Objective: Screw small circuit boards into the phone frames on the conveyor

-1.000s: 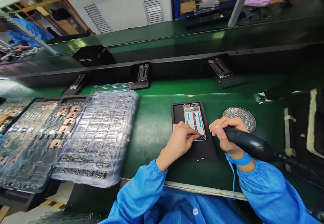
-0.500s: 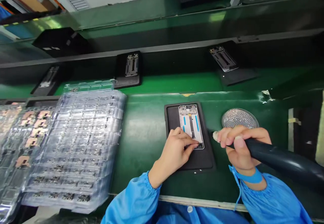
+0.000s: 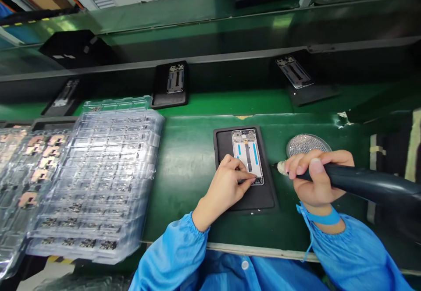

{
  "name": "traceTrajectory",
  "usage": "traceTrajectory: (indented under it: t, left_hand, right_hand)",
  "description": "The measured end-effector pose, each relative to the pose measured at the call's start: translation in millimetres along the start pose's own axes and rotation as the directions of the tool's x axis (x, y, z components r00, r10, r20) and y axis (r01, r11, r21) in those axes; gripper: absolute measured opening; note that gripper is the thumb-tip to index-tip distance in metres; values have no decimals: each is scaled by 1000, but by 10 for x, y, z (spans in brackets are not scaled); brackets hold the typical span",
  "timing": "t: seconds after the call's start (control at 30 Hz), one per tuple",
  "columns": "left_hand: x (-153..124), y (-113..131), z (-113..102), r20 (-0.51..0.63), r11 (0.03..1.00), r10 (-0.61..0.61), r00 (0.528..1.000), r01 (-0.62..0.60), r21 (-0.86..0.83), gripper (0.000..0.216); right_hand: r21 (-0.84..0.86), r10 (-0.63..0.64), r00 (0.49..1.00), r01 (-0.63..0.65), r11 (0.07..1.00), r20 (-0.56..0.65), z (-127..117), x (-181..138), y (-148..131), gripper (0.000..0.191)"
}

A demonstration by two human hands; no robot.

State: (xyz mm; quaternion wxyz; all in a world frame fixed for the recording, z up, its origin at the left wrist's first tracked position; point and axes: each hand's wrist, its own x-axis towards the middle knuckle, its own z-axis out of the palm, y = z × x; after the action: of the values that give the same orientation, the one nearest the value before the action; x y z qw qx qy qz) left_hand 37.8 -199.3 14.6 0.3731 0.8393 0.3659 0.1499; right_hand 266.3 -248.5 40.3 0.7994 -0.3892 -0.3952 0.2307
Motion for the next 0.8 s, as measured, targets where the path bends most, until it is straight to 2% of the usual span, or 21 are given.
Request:
traceTrajectory:
  t: [0.1, 0.17, 0.3, 0.37, 0.53, 0.67, 0.8]
  left_hand:
    - [18, 26, -29, 22, 998, -11, 1000, 9, 65, 17]
    - [7, 48, -51, -12, 985, -52, 999, 53, 164, 25]
    - [-37, -15, -54, -178, 933, -112, 978, 165, 320, 81]
    - [-16, -105, -21, -194, 936, -101, 976, 159, 313, 93]
    - [250, -249, 124, -159, 970, 6, 987, 33, 240, 88]
    - [444, -234, 178, -130, 974, 52, 990, -21, 224, 82]
    - [458, -249, 167, -139, 975, 72, 988, -40, 218, 79]
  right_hand:
    - [0, -41, 999, 41, 999, 2, 3, 14, 26, 33]
    - [-11, -62, 998, 62, 998, 13, -25, 55, 11, 34]
    - [-83, -172, 985, 174, 981, 23, -221, 331, -121, 37]
    - [-139, -187, 981, 192, 972, 45, -359, 547, -198, 39]
    - [-256, -46, 999, 52, 965, 27, -587, 929, -160, 50]
    - [-260, -27, 1000, 25, 965, -5, -638, 944, 6, 60]
    - [-243, -54, 998, 46, 969, -25, -669, 915, 73, 60]
